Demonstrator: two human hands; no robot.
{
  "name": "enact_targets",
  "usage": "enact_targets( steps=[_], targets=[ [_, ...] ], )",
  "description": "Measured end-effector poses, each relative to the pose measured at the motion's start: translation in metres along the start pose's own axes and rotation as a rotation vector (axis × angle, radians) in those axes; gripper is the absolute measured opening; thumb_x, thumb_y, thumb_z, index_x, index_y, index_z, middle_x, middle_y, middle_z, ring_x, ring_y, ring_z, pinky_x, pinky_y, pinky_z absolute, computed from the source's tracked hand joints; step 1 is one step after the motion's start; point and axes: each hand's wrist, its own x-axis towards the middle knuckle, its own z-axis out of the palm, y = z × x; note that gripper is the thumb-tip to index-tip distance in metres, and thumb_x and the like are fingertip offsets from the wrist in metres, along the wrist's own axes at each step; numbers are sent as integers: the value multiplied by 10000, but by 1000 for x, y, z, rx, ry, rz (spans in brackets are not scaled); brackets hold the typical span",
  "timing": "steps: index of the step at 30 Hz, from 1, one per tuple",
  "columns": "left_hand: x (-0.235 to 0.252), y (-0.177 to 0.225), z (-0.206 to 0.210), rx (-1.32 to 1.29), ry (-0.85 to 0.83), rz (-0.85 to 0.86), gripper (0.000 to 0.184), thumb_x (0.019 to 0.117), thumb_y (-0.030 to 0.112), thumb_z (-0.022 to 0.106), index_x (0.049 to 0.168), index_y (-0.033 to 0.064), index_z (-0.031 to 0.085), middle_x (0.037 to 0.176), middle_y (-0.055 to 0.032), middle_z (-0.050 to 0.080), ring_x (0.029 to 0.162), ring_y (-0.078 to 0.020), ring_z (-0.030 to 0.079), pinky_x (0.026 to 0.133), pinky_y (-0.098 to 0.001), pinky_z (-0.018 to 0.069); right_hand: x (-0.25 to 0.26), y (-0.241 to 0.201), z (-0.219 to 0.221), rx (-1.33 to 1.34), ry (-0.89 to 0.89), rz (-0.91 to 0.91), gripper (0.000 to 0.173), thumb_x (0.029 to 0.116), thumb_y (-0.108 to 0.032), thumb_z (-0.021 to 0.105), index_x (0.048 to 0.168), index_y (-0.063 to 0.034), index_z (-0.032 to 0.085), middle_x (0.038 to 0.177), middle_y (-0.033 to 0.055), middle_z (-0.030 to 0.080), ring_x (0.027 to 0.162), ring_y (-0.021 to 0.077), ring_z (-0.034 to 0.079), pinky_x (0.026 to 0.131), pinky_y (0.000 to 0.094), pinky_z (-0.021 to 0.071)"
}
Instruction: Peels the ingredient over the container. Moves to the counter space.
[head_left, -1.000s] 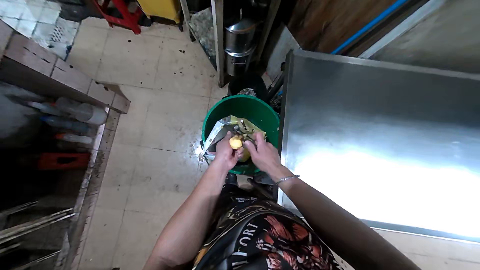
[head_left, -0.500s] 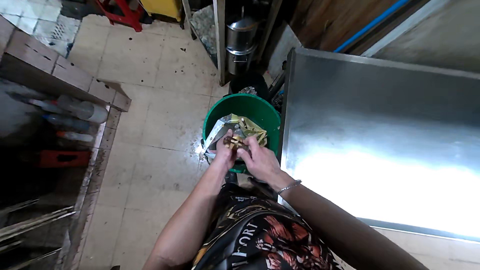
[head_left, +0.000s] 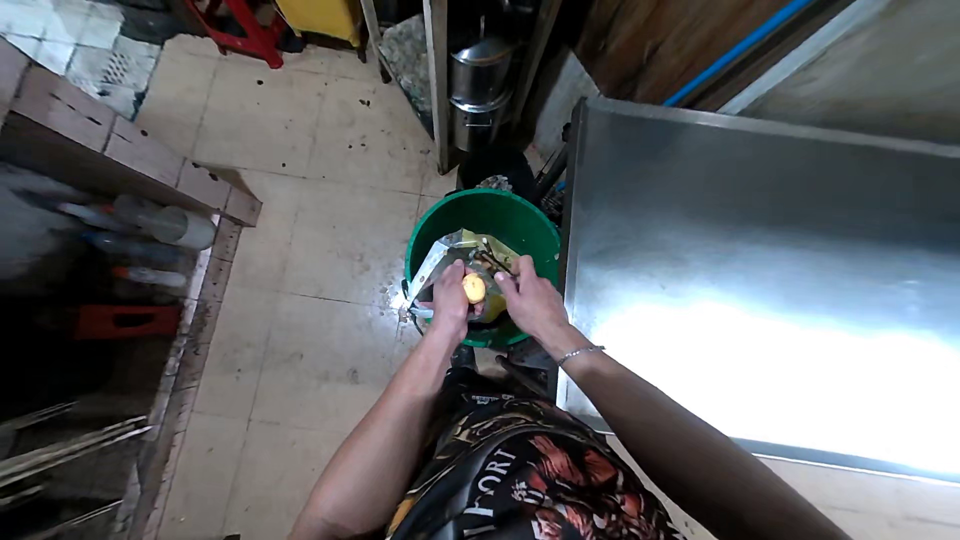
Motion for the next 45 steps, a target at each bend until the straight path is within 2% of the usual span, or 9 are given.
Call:
enact_targets(
  steps=[4, 8, 14, 17, 21, 23, 32, 41, 45],
  targets=[
    [4, -11, -2, -29, -21, 122, 334, 1124, 321, 381, 1013, 91, 596, 767, -24, 607, 655, -122, 596, 609, -295, 532, -29, -17, 2, -93, -22, -194, 495, 1070, -533, 406, 1335, -131, 519, 792, 122, 683, 771, 365, 708, 686, 583, 558],
    [0, -1, 3, -16, 16, -10, 408, 1130, 406, 325, 1112, 76, 564, 742, -70, 590, 478, -136, 511, 426, -264, 451, -1, -3, 0, -34, -26, -12, 517, 1081, -531, 396, 1390, -124, 479, 918, 189, 699, 905, 422, 702, 774, 625, 546],
    [2, -4, 1, -128, 6, -28, 319, 1113, 371, 401, 983, 132, 569, 694, -6, 560, 563, -115, 545, 520, -272, 485, -21, -9, 2, -74, -8, -260, 482, 1069, -509, 435, 1320, -110, 534, 797, 126, 685, 765, 367, 708, 684, 587, 558],
    [-1, 1, 5, -66, -18, -80, 452, 1121, 450, 318, 1038, 87, 574, 714, -52, 575, 488, -136, 497, 442, -272, 441, 3, 4, 2, 5, -18, -83, 488, 1080, -498, 430, 1347, -99, 521, 894, 181, 697, 864, 407, 703, 752, 623, 546],
    [5, -1, 0, -78, -67, -43, 440, 1121, 431, 346, 1260, 74, 562, 932, -96, 650, 702, -183, 636, 623, -336, 563, -6, -1, 0, 29, -26, -59, 489, 1075, -508, 434, 1342, -106, 514, 899, 164, 699, 860, 395, 704, 752, 621, 553],
    [7, -4, 2, -124, -35, -44, 392, 1112, 417, 390, 1171, 83, 585, 897, -69, 656, 758, -174, 649, 679, -350, 567, -17, -8, 2, -38, -26, -144, 499, 1072, -519, 422, 1353, -118, 516, 849, 141, 702, 813, 382, 712, 715, 604, 557],
    [5, -8, 7, -30, 49, 94, 320, 1126, 300, 381, 1132, 61, 594, 865, -55, 638, 747, -148, 633, 688, -331, 559, -18, -13, 2, -30, -10, -152, 517, 1071, -522, 420, 1382, -121, 520, 853, 147, 704, 816, 380, 713, 722, 599, 557],
    [7, -4, 1, -195, 11, -49, 473, 1106, 473, 360, 1022, 78, 609, 774, -54, 629, 622, -148, 603, 581, -313, 540, -22, -9, 5, 19, 12, -169, 485, 1072, -508, 429, 1337, -113, 519, 821, 125, 683, 782, 360, 703, 698, 594, 556],
    [3, -2, 1, -214, -42, -94, 468, 1104, 477, 367, 1038, 76, 598, 805, -69, 609, 548, -145, 542, 487, -276, 482, 9, 11, 7, 158, -3, 65, 498, 1088, -500, 407, 1362, -97, 508, 1010, 222, 694, 956, 441, 688, 799, 664, 529]
  ],
)
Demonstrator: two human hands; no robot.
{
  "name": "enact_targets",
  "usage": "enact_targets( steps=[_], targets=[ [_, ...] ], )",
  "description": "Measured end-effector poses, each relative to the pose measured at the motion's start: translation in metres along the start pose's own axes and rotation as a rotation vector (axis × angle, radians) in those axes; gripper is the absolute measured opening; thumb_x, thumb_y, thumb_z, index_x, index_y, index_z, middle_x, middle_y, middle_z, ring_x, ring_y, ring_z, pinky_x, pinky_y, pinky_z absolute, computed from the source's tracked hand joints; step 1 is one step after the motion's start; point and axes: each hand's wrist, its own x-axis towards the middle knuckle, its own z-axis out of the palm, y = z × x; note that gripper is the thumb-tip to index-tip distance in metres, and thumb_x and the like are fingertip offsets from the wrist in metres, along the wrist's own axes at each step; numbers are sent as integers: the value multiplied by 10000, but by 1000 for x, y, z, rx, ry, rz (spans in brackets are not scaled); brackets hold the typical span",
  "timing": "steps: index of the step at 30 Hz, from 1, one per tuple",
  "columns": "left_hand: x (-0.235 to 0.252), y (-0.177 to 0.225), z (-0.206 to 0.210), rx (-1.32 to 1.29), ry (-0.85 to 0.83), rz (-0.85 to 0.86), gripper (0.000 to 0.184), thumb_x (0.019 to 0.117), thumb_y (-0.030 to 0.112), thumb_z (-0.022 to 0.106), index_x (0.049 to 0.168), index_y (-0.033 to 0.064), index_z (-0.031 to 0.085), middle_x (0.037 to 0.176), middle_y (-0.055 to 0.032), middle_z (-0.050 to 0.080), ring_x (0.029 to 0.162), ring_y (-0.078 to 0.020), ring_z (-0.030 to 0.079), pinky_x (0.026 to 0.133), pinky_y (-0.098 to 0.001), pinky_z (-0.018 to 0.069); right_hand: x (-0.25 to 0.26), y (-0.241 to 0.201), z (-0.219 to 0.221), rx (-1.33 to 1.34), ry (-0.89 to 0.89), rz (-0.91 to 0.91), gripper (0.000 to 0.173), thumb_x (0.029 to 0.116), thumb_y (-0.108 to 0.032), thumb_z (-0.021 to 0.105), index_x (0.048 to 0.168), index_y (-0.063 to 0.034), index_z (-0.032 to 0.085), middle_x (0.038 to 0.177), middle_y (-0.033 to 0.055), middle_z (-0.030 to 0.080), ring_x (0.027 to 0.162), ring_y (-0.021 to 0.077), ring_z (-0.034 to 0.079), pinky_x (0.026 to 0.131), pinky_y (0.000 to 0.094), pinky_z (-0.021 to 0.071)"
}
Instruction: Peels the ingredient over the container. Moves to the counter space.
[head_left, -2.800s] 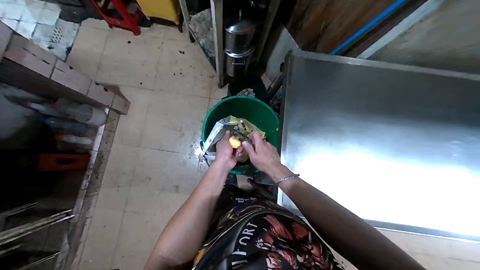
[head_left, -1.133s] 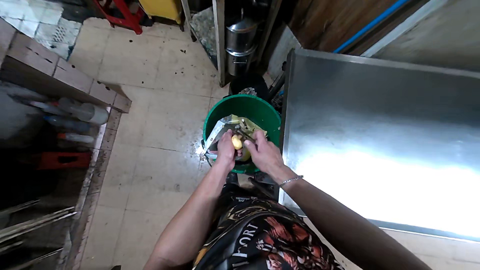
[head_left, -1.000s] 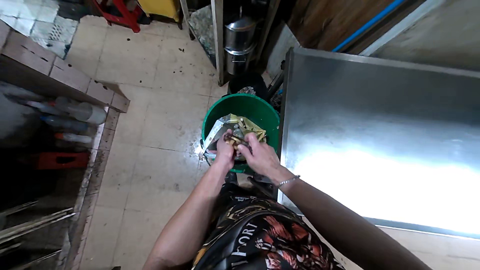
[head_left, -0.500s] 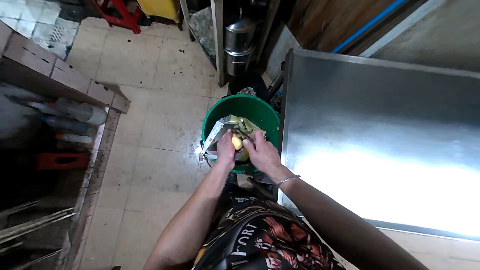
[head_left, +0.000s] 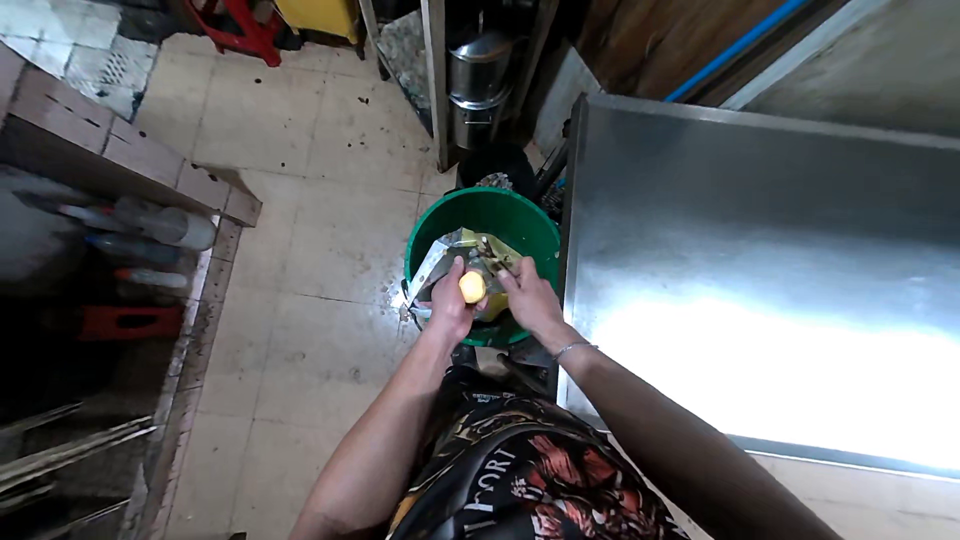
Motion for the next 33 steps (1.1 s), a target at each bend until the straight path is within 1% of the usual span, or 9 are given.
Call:
enact_targets(
  steps=[2, 5, 7, 10, 13, 19, 25, 30, 33],
  targets=[
    [1, 1, 0, 19, 42, -22, 468, 1100, 482, 378, 1057, 74, 604, 805, -80, 614, 567, -163, 570, 503, -291, 506, 10, 8, -2, 141, -22, 114, 485, 1097, -484, 395, 1350, -86, 509, 1066, 220, 673, 977, 413, 671, 826, 640, 523],
    [6, 1, -5, -11, 57, -109, 476, 1096, 506, 353, 1130, 100, 598, 905, -79, 647, 656, -168, 602, 549, -306, 509, -3, 3, -4, 464, -145, 100, 437, 1117, -460, 350, 1289, -98, 522, 727, 74, 550, 526, 189, 521, 484, 352, 475],
    [8, 3, -7, -36, 51, -137, 499, 1095, 524, 315, 1059, 117, 600, 863, -58, 641, 612, -149, 576, 511, -280, 480, -6, 0, -3, 604, -188, 17, 415, 1125, -432, 314, 1247, -93, 518, 651, 36, 511, 465, 147, 487, 437, 298, 458],
    [4, 2, -4, -75, 92, -149, 526, 1090, 549, 288, 1018, 117, 578, 777, -60, 616, 584, -162, 574, 495, -293, 477, 1, 7, 9, 325, -124, 61, 485, 1104, -492, 365, 1333, -100, 532, 808, 131, 613, 653, 278, 602, 619, 477, 527],
    [3, 3, 0, -101, 113, -119, 649, 1058, 660, 214, 1108, 105, 548, 835, -80, 643, 627, -175, 615, 531, -316, 520, -11, -3, 9, 196, -62, -13, 444, 1096, -456, 431, 1305, -77, 530, 925, 176, 651, 825, 354, 659, 756, 580, 533],
    [-3, 11, 8, -68, 115, -144, 555, 1059, 639, 305, 983, 127, 508, 643, -18, 474, 422, -97, 390, 382, -231, 360, -13, -6, 7, 142, 29, -74, 443, 1093, -465, 433, 1340, -103, 502, 851, 145, 653, 787, 353, 663, 729, 576, 535],
    [-8, 12, 6, -40, 13, -165, 574, 1078, 583, 302, 798, 132, 521, 514, 12, 410, 375, -81, 370, 356, -216, 331, -27, -9, 4, -124, 25, -347, 480, 1060, -508, 481, 1333, -118, 541, 888, 93, 736, 828, 318, 729, 742, 575, 570],
    [-9, 16, 3, -48, -25, -200, 504, 1093, 549, 309, 1106, 102, 543, 849, -72, 611, 482, -95, 464, 415, -217, 394, 3, 13, -2, -27, 69, -93, 466, 1083, -491, 441, 1322, -100, 521, 851, 163, 664, 804, 383, 681, 727, 603, 543],
    [-7, 12, 2, -100, -10, -201, 468, 1079, 549, 353, 1063, 122, 543, 744, -44, 561, 476, -101, 477, 414, -219, 417, -11, 8, 5, -12, 46, -195, 458, 1079, -468, 460, 1338, -94, 520, 859, 142, 684, 805, 359, 697, 734, 596, 557]
  ],
)
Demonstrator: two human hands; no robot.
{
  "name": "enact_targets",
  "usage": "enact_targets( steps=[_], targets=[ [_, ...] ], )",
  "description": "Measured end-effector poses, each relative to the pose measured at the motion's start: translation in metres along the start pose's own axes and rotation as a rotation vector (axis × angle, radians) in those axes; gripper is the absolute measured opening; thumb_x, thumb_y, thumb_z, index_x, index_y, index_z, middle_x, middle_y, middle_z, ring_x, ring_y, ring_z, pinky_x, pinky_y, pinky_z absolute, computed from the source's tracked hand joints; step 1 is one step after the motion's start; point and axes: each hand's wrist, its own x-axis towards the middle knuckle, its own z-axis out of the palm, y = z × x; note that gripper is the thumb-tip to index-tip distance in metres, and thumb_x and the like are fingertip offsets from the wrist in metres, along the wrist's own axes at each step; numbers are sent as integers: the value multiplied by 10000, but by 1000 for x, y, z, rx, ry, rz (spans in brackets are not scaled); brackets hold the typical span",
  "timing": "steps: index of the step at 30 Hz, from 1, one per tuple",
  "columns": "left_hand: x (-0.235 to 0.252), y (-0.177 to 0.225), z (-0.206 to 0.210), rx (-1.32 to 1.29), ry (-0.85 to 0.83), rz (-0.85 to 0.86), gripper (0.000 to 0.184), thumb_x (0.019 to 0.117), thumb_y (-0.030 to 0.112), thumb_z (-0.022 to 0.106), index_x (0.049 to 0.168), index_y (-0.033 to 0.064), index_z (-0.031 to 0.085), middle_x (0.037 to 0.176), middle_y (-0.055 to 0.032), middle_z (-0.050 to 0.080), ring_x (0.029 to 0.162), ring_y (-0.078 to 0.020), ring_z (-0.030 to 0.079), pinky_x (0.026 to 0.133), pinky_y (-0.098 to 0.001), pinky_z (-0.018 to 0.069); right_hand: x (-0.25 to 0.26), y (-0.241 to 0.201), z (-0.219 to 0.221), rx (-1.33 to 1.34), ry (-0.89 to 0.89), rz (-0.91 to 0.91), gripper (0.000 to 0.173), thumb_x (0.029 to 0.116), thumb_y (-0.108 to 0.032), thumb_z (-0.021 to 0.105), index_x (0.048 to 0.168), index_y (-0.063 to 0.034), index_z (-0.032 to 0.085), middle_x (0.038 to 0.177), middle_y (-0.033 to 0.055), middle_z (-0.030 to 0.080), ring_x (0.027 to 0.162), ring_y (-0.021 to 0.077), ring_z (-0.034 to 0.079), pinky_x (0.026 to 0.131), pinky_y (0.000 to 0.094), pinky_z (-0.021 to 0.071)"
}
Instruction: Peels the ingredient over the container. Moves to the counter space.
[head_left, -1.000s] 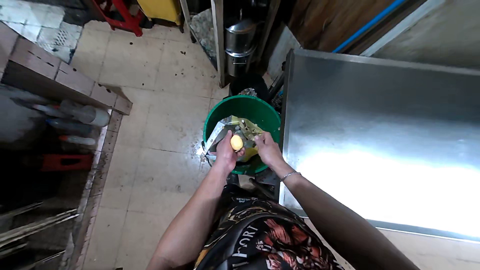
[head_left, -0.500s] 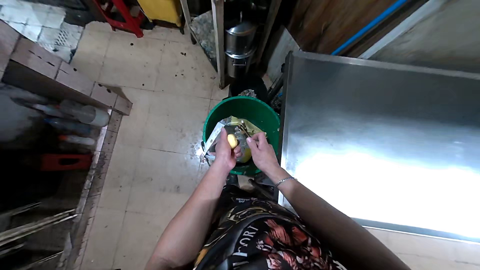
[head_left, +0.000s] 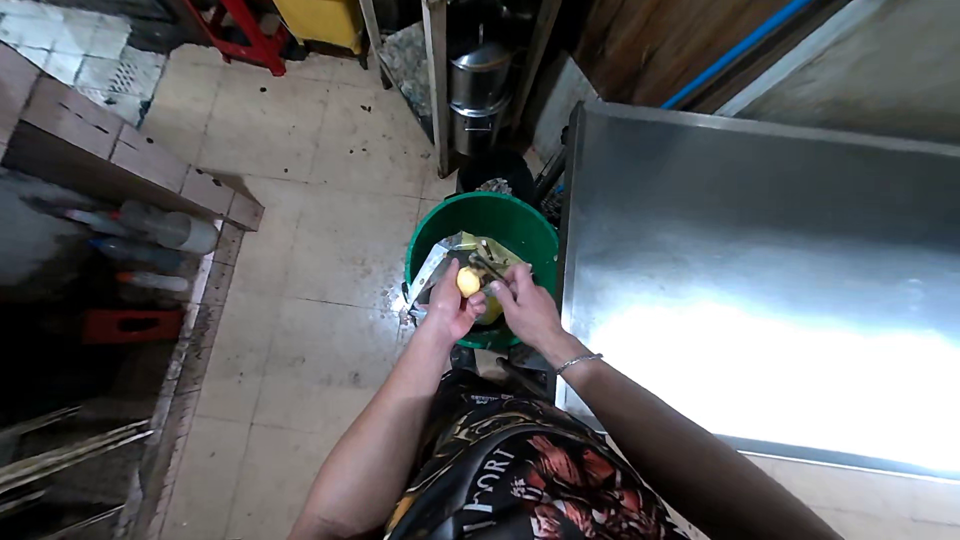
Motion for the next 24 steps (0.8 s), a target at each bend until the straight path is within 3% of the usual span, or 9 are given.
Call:
enact_targets(
  steps=[3, 7, 9, 12, 13, 16, 18, 21, 24],
  targets=[
    [5, 0, -3, 35, -57, 49, 484, 1070, 571, 364, 1067, 142, 588, 787, -29, 590, 590, -122, 550, 525, -253, 485, -3, -10, 3, 80, 13, -33, 445, 1087, -452, 442, 1329, -88, 523, 823, 127, 658, 761, 337, 676, 706, 573, 551],
    [6, -2, -3, 85, 41, 161, 474, 1106, 473, 280, 1011, 143, 609, 771, -30, 638, 534, -121, 530, 469, -253, 430, 6, -13, -2, 190, 34, 116, 447, 1101, -444, 414, 1330, -78, 528, 891, 175, 658, 807, 359, 665, 742, 584, 538],
    [6, -4, 3, 82, 134, 225, 398, 1102, 386, 327, 985, 111, 590, 701, -41, 609, 499, -128, 521, 450, -269, 438, 0, -21, -2, 70, 3, 10, 454, 1090, -461, 432, 1329, -87, 530, 854, 150, 673, 794, 353, 686, 729, 586, 552],
    [9, -14, -1, 57, 109, 445, 213, 1081, 166, 402, 977, 102, 577, 713, -12, 614, 609, -119, 609, 593, -293, 548, -14, -35, 0, -100, -25, -176, 489, 1055, -503, 481, 1354, -122, 553, 845, 127, 708, 791, 357, 714, 703, 591, 558],
    [8, -14, -1, 81, 103, 464, 202, 1076, 162, 404, 989, 104, 577, 719, -12, 607, 606, -116, 597, 586, -289, 536, -11, -33, 1, -96, -31, -164, 492, 1053, -501, 489, 1368, -127, 550, 862, 135, 714, 806, 367, 716, 714, 600, 557],
    [5, -10, 2, 142, 88, 412, 261, 1083, 274, 335, 1045, 110, 534, 644, -27, 561, 443, -112, 463, 403, -249, 389, 10, -16, -1, 3, -33, 29, 463, 1065, -492, 492, 1329, -114, 540, 885, 157, 694, 837, 376, 696, 753, 612, 547],
    [7, -7, 0, 164, 79, 428, 254, 1076, 269, 343, 1089, 95, 528, 688, -38, 587, 480, -121, 512, 439, -262, 446, 9, -18, -2, 32, -38, 40, 459, 1062, -501, 493, 1312, -119, 538, 853, 139, 680, 805, 356, 686, 734, 597, 544],
    [11, -10, -4, 91, 102, 475, 261, 1089, 247, 396, 967, 98, 572, 742, -30, 633, 631, -133, 618, 597, -296, 537, -10, -36, -2, -10, -83, -74, 479, 1050, -513, 489, 1330, -130, 556, 872, 120, 703, 813, 348, 704, 727, 601, 558],
    [11, -10, -1, 146, 139, 478, 389, 1118, 336, 334, 997, 76, 597, 706, -43, 594, 524, -123, 530, 476, -271, 454, 2, -26, 0, 1, -60, -10, 456, 1067, -494, 474, 1315, -120, 556, 827, 141, 672, 781, 363, 683, 711, 602, 545]
  ],
)
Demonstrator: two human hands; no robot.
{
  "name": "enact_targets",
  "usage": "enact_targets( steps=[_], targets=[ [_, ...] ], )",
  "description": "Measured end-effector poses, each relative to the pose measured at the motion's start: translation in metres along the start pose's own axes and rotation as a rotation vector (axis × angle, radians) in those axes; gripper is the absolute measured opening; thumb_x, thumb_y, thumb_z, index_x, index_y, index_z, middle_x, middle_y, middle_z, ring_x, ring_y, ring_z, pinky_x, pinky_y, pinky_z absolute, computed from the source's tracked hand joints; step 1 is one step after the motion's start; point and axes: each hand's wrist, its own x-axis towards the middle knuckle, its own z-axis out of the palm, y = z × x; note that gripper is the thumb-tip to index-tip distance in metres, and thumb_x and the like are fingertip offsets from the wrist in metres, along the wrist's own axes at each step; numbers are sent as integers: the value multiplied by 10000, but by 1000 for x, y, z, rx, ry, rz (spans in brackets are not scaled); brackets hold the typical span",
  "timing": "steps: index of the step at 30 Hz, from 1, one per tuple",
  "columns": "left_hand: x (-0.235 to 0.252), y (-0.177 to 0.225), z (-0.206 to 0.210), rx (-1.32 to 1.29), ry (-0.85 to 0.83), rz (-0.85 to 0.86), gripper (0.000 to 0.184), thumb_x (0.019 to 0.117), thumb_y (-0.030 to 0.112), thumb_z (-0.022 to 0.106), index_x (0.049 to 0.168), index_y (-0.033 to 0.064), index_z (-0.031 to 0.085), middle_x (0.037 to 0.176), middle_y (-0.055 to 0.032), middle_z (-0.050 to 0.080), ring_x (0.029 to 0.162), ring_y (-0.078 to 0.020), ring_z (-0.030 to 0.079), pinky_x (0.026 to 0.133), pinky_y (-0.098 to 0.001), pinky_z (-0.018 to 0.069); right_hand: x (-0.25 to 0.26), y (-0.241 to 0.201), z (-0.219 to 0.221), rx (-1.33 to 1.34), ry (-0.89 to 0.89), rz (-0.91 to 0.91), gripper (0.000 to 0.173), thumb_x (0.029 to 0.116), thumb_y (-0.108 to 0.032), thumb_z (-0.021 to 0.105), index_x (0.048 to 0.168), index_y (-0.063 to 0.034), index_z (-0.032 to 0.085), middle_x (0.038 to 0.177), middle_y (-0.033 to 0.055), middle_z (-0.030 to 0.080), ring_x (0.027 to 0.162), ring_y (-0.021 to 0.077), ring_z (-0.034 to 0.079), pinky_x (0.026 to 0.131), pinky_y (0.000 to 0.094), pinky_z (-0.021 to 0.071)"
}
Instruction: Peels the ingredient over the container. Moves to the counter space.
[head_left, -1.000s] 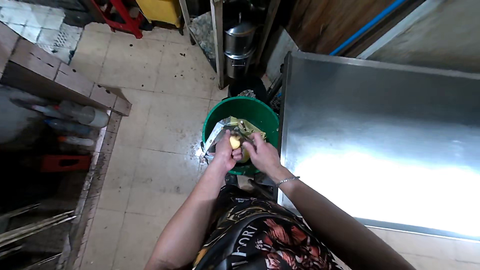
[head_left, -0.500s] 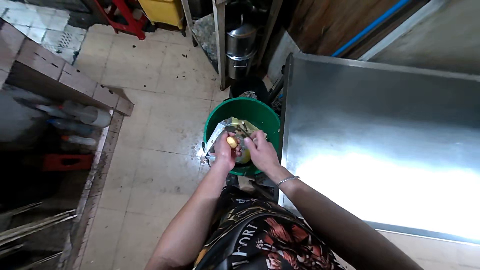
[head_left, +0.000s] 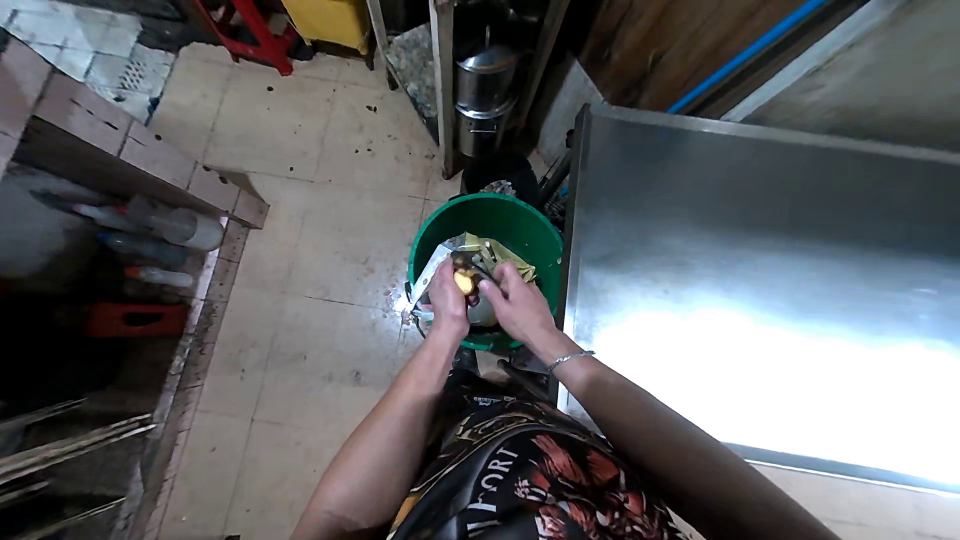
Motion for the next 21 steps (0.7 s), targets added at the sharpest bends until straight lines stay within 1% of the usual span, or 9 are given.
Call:
enact_targets(
  steps=[2, 4, 6, 10, 12, 15, 17, 19, 21],
  targets=[
    [1, 0, -2, 59, -35, 26, 458, 1125, 359, 261, 924, 90, 574, 682, -32, 610, 488, -106, 506, 443, -245, 414, 5, 4, -1, 26, 1, 71, 453, 1074, -498, 465, 1311, -120, 542, 829, 146, 667, 787, 362, 677, 720, 598, 537],
    [1, 0, -5, 45, -36, 41, 469, 1122, 365, 306, 933, 78, 625, 755, -43, 622, 605, -132, 568, 547, -290, 484, -6, -6, -3, -10, -18, -5, 467, 1066, -501, 470, 1329, -122, 549, 843, 130, 685, 796, 351, 692, 728, 599, 553],
    [3, -4, -7, -17, -75, 91, 454, 1117, 325, 300, 851, 114, 602, 732, -6, 624, 639, -107, 599, 598, -267, 519, -16, -11, -1, -77, -22, -107, 472, 1059, -520, 458, 1313, -134, 552, 799, 104, 669, 746, 337, 685, 682, 578, 550],
    [0, -2, -2, 46, -14, 48, 322, 1093, 306, 355, 992, 106, 586, 701, -29, 590, 532, -124, 536, 473, -276, 454, -1, 1, -1, -22, -19, 24, 475, 1071, -508, 459, 1338, -123, 536, 871, 158, 688, 826, 378, 693, 738, 614, 545],
    [0, -3, -2, 46, -38, 62, 278, 1099, 269, 362, 1081, 93, 576, 752, -46, 615, 591, -146, 591, 527, -312, 517, -7, -6, -2, -25, -14, -7, 468, 1069, -503, 459, 1338, -128, 539, 866, 138, 689, 819, 361, 696, 732, 603, 551],
    [-2, -9, -4, 63, -83, 148, 211, 1058, 173, 343, 1092, 106, 541, 751, -10, 641, 635, -108, 624, 589, -291, 537, -18, -13, 0, -64, 13, -123, 477, 1063, -507, 447, 1351, -141, 553, 818, 122, 694, 763, 353, 703, 684, 588, 551],
    [-4, -6, -3, 119, -77, 126, 303, 1103, 268, 309, 1152, 101, 558, 789, -34, 611, 611, -127, 571, 530, -297, 483, -5, -6, -1, -10, -4, -43, 472, 1075, -494, 441, 1349, -125, 549, 867, 151, 699, 816, 376, 703, 724, 607, 552],
    [-1, -6, -4, 120, -109, 146, 247, 1077, 275, 332, 1095, 114, 519, 736, -19, 608, 531, -99, 542, 452, -243, 437, 5, 1, -2, 59, -23, 56, 453, 1083, -490, 441, 1313, -115, 550, 883, 166, 684, 845, 382, 684, 759, 619, 538],
    [2, -5, -6, 75, -121, 89, 267, 1048, 273, 370, 1102, 95, 562, 828, -47, 615, 661, -140, 586, 570, -300, 499, 1, -2, -4, 47, -18, 51, 438, 1083, -481, 445, 1311, -120, 544, 858, 153, 676, 818, 366, 683, 745, 608, 540]
  ],
)
